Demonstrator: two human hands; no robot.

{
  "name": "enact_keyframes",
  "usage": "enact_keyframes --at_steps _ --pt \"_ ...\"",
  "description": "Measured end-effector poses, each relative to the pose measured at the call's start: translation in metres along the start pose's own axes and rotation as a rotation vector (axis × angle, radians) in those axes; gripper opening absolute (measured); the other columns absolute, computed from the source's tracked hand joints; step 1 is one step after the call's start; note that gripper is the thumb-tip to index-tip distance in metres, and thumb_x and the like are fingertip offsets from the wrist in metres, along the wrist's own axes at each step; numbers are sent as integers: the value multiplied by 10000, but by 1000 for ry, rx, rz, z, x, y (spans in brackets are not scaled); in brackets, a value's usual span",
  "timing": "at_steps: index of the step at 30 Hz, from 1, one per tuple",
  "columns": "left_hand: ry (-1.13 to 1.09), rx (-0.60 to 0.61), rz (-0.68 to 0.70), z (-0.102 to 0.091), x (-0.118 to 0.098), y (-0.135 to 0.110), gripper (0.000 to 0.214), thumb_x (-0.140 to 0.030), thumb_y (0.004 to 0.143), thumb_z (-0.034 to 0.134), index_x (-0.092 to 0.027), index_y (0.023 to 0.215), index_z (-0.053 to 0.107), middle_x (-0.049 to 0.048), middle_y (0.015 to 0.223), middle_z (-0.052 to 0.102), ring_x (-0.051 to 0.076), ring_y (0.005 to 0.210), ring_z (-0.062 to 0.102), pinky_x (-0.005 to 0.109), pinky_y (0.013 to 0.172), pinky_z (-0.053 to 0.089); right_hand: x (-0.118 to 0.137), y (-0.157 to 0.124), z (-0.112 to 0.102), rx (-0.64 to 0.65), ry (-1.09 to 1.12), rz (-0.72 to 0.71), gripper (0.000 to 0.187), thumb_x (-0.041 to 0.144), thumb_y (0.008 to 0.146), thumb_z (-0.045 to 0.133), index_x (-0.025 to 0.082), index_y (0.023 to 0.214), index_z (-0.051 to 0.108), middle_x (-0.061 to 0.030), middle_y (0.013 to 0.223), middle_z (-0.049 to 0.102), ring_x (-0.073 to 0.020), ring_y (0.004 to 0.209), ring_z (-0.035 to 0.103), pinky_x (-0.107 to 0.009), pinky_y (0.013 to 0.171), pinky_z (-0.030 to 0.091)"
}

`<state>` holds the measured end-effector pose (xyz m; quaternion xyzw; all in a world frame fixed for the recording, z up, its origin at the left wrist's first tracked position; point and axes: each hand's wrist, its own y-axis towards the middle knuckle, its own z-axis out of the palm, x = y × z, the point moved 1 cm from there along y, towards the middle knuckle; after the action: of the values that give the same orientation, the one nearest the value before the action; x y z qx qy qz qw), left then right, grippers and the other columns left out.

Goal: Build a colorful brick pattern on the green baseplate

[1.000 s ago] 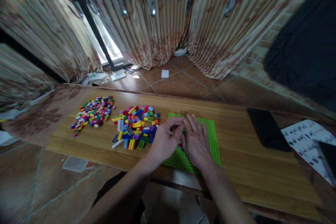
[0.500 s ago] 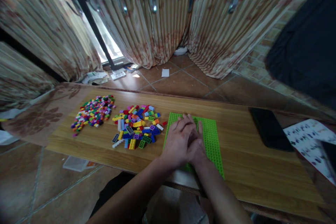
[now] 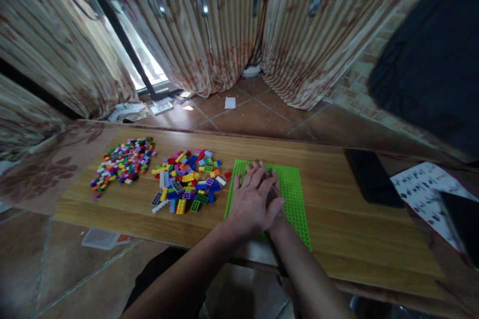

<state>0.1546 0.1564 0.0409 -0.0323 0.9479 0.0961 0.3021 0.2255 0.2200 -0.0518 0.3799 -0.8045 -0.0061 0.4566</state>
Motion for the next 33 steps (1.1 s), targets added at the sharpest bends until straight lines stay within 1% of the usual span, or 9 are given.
enact_keyframes --at_steps 5,9,13,16,19,25,29,31,33 --pt "6 -5 12 3 3 -1 543 -492 871 548 -203 1330 552 138 1502 433 378 1385 340 677 1115 233 3 3 1 -33 87 56 578 395 891 386 397 1469 382 -36 1494 470 -327 1445 301 -618 1074 278" --pt "34 -3 6 4 4 -1 516 -463 877 546 -216 1329 552 129 1507 429 370 1380 351 694 1109 229 8 3 -1 -33 -29 58 563 380 909 374 386 1472 376 -50 1478 482 -340 1467 249 -696 1106 148" --pt "49 17 0 4 3 -1 497 -441 855 577 -240 1310 565 121 1523 412 368 1410 308 687 1104 243 12 3 -3 -6 -185 56 573 329 934 349 418 1498 301 -34 1510 449 -315 1477 234 -676 1140 61" --pt "54 13 11 3 3 -1 511 -449 844 590 -244 1311 562 122 1542 382 371 1419 295 676 1102 254 13 4 -2 -3 -259 45 593 311 936 340 415 1514 257 -42 1526 429 -306 1476 240 -680 1138 101" --pt "57 5 23 3 3 -1 508 -438 841 598 -244 1309 562 119 1534 393 364 1423 290 658 1114 249 12 5 -1 -22 -229 41 584 310 943 331 411 1513 255 -41 1519 438 -293 1469 262 -656 1142 143" --pt "-42 15 87 0 6 4 462 -401 854 606 -191 1265 586 129 1483 460 327 1381 366 554 1119 320 13 5 -6 -40 -169 38 545 332 947 382 372 1487 326 -36 1505 446 -275 1454 292 -574 1172 187" --pt "-214 -67 163 -6 10 6 376 -311 921 525 -159 1261 573 125 1415 530 251 1341 441 448 1147 341 21 9 -23 -79 -82 65 486 378 945 388 292 1419 450 -71 1450 498 -239 1396 391 -496 1169 289" --pt "-295 -136 129 -12 16 7 345 -291 954 465 -159 1255 572 126 1378 559 228 1313 481 420 1133 370 26 13 -37 -123 -35 112 440 405 941 409 236 1321 551 -101 1396 550 -245 1342 456 -474 1141 346" --pt "-337 -180 40 -17 25 8 320 -268 964 436 -156 1221 592 133 1293 617 229 1243 548 411 1085 423 29 16 -53 -230 34 211 403 391 956 388 217 1245 607 -107 1312 619 -242 1247 546 -472 1087 407"
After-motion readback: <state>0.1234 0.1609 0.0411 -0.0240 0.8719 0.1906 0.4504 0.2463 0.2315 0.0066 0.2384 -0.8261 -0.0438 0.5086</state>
